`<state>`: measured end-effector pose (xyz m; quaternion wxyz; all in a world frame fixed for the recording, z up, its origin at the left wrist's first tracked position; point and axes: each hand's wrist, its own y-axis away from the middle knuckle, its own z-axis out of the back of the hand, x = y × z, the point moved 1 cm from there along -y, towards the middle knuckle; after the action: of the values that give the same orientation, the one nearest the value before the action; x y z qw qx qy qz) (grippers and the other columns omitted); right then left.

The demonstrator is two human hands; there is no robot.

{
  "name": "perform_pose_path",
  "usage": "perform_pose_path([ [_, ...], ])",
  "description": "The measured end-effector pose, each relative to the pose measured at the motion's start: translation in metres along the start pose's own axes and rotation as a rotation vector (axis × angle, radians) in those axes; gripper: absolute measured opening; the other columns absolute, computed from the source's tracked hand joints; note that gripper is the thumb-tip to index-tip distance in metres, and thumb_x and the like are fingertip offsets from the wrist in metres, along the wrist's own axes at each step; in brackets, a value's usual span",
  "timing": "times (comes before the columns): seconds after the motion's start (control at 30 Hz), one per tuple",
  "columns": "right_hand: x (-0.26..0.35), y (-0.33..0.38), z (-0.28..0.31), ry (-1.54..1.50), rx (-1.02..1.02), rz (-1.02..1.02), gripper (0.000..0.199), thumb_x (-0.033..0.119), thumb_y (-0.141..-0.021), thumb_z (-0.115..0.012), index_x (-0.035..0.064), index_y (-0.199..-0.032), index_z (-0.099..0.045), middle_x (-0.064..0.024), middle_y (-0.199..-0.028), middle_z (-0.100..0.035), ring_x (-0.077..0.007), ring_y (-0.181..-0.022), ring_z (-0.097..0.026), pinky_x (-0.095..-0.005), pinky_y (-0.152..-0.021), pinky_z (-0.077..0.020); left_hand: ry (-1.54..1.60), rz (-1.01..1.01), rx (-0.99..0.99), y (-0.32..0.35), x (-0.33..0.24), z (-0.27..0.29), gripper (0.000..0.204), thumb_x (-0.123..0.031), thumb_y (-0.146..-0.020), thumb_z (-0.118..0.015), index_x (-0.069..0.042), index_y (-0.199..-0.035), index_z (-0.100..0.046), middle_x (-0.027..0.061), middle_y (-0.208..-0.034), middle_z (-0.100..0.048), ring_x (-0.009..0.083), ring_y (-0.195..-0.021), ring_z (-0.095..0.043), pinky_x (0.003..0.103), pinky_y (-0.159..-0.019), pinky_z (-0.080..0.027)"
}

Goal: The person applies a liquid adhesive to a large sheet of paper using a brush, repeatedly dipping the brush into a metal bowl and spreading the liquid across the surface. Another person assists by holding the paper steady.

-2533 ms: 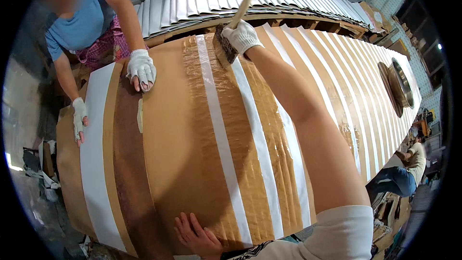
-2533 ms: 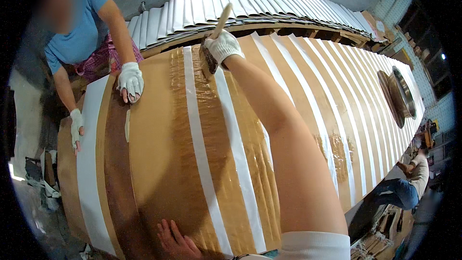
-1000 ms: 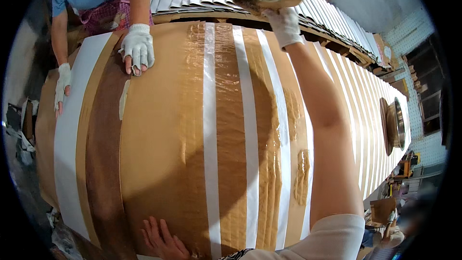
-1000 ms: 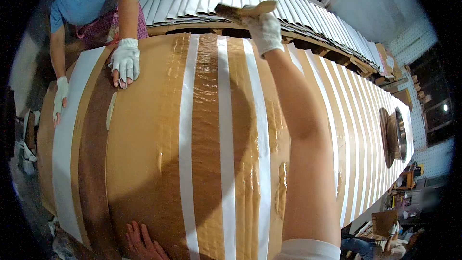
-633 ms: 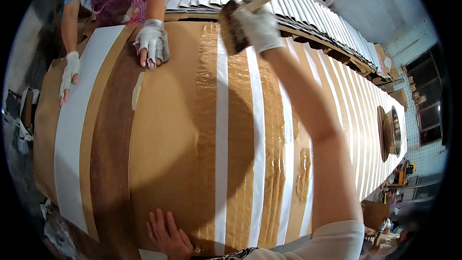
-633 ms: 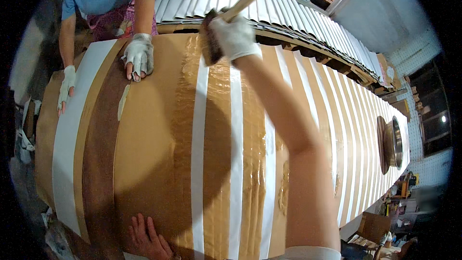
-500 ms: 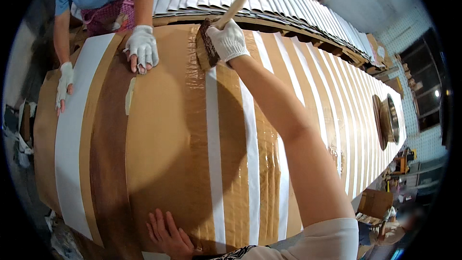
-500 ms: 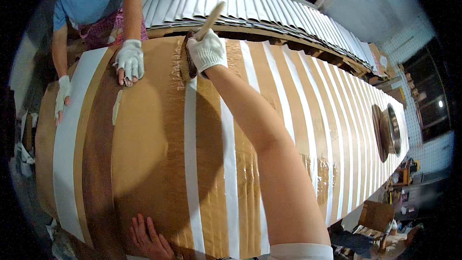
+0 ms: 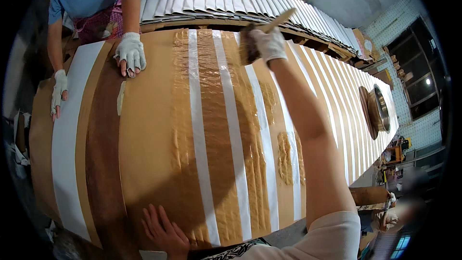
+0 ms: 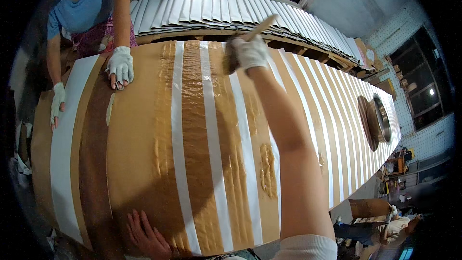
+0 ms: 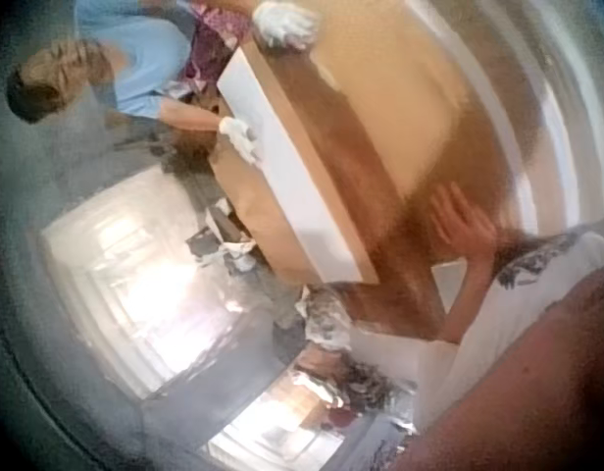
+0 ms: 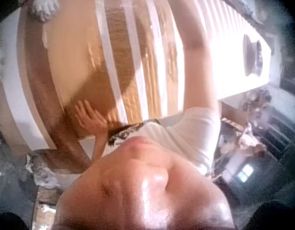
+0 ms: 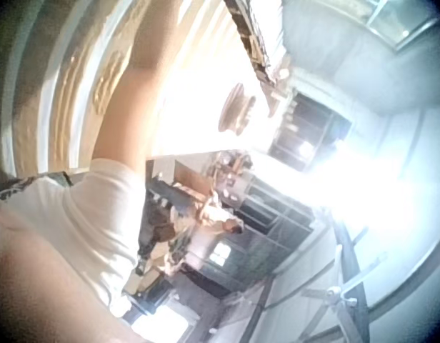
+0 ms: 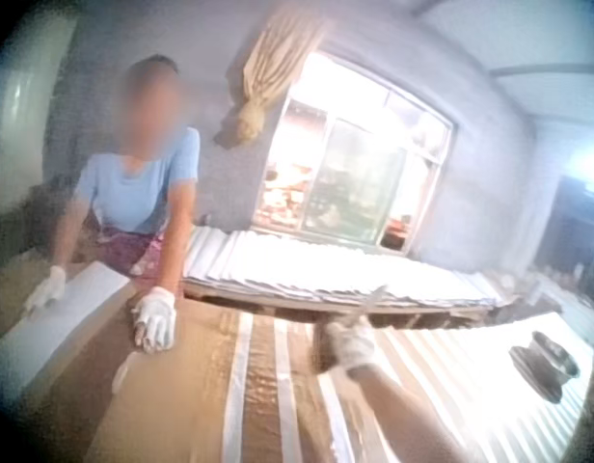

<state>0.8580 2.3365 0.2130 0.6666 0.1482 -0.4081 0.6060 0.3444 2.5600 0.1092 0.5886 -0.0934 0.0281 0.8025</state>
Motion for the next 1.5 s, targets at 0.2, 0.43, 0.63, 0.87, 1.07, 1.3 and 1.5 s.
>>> perform_pose_path([
  [0.2, 0.007, 0.049, 0.008, -0.052, 0.232, -0.047, 0.036, 0.033, -0.087, -0.070, 0.0073, -0.112, -0.068, -0.0173, -0.106, -0.070, -0.0314, -0.100, -0.067, -0.0415, -0.094, -0.0515, -0.012, -0.001, -0.045, -0.001, -0.009, 0.006, 0.053, -0.018, -0.100, -0.037, 0.004, -0.147, -0.041, 0.0232, -0.156, -0.034, 0.0442, -0.146, -0.029, 0.058, -0.117, -0.022],
  [0.43, -0.028, 0.038, 0.051, 0.184, 0.036, -0.016, 0.036, 0.032, -0.087, -0.068, 0.0041, -0.109, -0.067, -0.0206, -0.102, -0.072, -0.0341, -0.095, -0.070, -0.0447, -0.087, -0.0548, -0.010, -0.043, -0.069, 0.012, -0.013, 0.013, 0.052, -0.017, -0.102, -0.035, 0.002, -0.150, -0.037, 0.0215, -0.156, -0.033, 0.0425, -0.148, -0.026, 0.057, -0.120, -0.019],
  [0.63, -0.039, 0.121, 0.056, -0.040, 0.113, -0.039, 0.037, 0.030, -0.085, -0.071, 0.0054, -0.112, -0.068, -0.0193, -0.102, -0.072, -0.0331, -0.098, -0.069, -0.0411, -0.091, -0.0524, -0.023, -0.010, -0.081, 0.018, -0.014, 0.010, 0.054, -0.013, -0.100, -0.038, 0.001, -0.151, -0.036, 0.0192, -0.159, -0.031, 0.0393, -0.149, -0.025, 0.056, -0.121, -0.017],
  [0.87, -0.038, 0.131, 0.124, 0.103, -0.003, -0.071, 0.036, 0.032, -0.086, -0.067, 0.0042, -0.109, -0.068, -0.0181, -0.101, -0.072, -0.0343, -0.095, -0.069, -0.0431, -0.085, -0.0536, -0.010, 0.000, -0.156, 0.034, -0.018, 0.017, 0.055, -0.015, -0.096, -0.046, 0.000, -0.148, -0.042, 0.0165, -0.157, -0.035, 0.0375, -0.148, -0.028, 0.055, -0.119, -0.021],
  [1.07, -0.040, 0.230, 0.124, -0.136, 0.080, 0.010, 0.043, 0.026, -0.087, -0.073, 0.0061, -0.124, -0.065, -0.0170, -0.110, -0.072, -0.0314, -0.102, -0.069, -0.0384, -0.090, -0.0531, 0.006, -0.023, -0.174, 0.043, -0.017, 0.014, 0.057, -0.016, -0.097, -0.046, -0.004, -0.152, -0.038, 0.0153, -0.159, -0.033, 0.0366, -0.149, -0.026, 0.053, -0.120, -0.020],
  [1.3, -0.040, 0.261, 0.161, -0.124, 0.077, -0.108, 0.036, 0.027, -0.090, -0.069, 0.0064, -0.120, -0.066, -0.0147, -0.101, -0.072, -0.0282, -0.093, -0.070, -0.0374, -0.085, -0.0551, -0.026, -0.030, -0.207, 0.058, -0.019, 0.016, 0.055, -0.018, -0.100, -0.044, -0.006, -0.153, -0.037, 0.0121, -0.161, -0.031, 0.0335, -0.150, -0.026, 0.052, -0.119, -0.021],
  [1.5, -0.083, 0.315, 0.166, -0.194, -0.002, -0.043, 0.036, 0.021, -0.088, -0.072, 0.0074, -0.121, -0.065, -0.0167, -0.109, -0.070, -0.0297, -0.103, -0.067, -0.0379, -0.089, -0.0525, -0.016, -0.058, -0.245, 0.058, -0.016, -0.012, 0.051, -0.022, -0.105, -0.038, -0.009, -0.154, -0.036, 0.0099, -0.162, -0.030, 0.0328, -0.150, -0.026, 0.050, -0.119, -0.020],
])
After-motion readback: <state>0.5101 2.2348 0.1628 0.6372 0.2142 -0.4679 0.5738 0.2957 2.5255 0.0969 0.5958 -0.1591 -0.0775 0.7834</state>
